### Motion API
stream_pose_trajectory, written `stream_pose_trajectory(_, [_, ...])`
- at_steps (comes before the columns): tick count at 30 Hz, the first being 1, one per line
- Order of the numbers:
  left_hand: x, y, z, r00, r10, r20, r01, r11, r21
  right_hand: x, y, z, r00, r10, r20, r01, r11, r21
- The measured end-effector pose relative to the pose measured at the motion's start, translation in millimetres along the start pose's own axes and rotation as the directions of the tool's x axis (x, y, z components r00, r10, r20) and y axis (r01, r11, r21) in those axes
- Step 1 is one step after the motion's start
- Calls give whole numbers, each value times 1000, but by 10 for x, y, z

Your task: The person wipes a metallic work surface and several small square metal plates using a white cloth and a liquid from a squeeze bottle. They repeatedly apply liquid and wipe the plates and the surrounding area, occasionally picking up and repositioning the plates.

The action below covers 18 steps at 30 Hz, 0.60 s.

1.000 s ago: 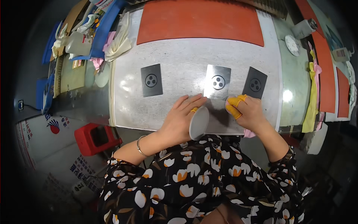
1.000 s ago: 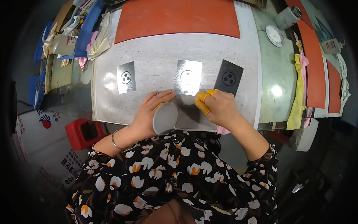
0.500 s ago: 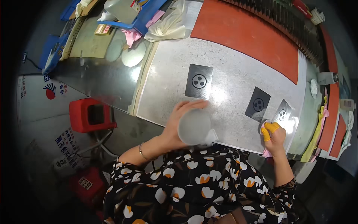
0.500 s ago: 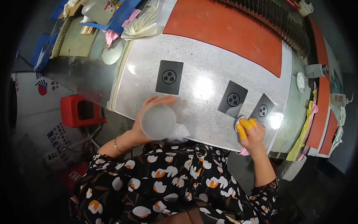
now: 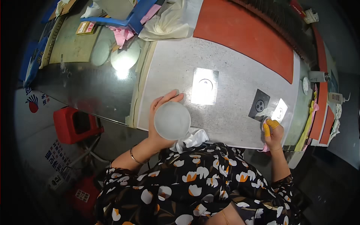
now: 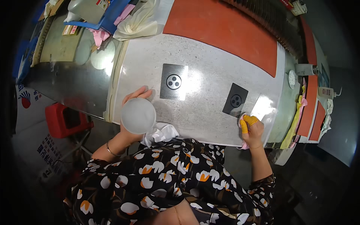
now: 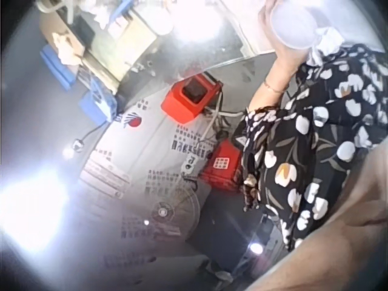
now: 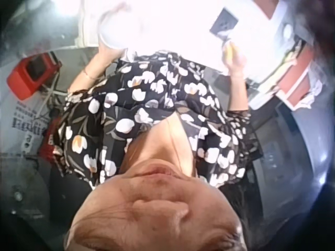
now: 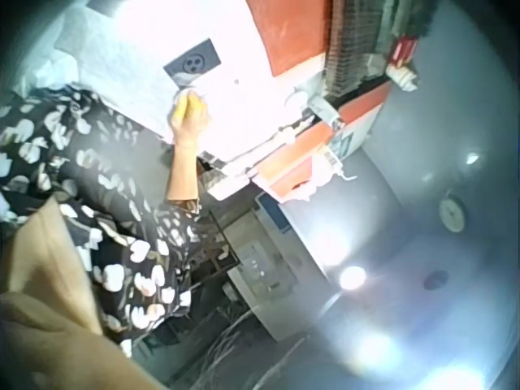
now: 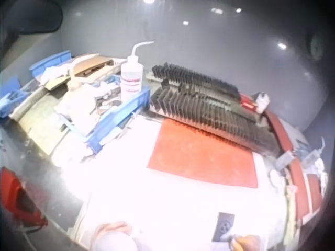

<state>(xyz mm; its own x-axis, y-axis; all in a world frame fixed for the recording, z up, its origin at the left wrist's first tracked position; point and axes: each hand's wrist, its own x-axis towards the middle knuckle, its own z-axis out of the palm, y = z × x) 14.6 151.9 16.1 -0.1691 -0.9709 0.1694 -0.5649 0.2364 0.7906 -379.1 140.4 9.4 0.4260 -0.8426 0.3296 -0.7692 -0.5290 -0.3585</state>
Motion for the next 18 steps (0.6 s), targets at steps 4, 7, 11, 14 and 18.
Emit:
stream_pose_trajectory(4, [-12,-57,-19,999,52,13,-52,998,-24,-15,12,5,999,40,22,-40,999,-18])
stream_pose_trajectory(7, [0,-60,-14,997,72,19,-72,997,-36,32,-44,1,999,45,14,-45,999,-26])
stream_pose_trajectory(11, [24,-47,-41,995,84,45,-84,996,4,32,-24,25,1000,22,-11,-23,998,-59])
stream_pose_trajectory(14, [9,-76,-16,995,83,56,-86,995,49,33,-19,22,1000,30,-5,-30,998,-49])
stream_pose_trajectory(18, [15,-82,-22,994,78,83,-83,994,66,41,-13,15,1000,20,-2,-20,999,-45])
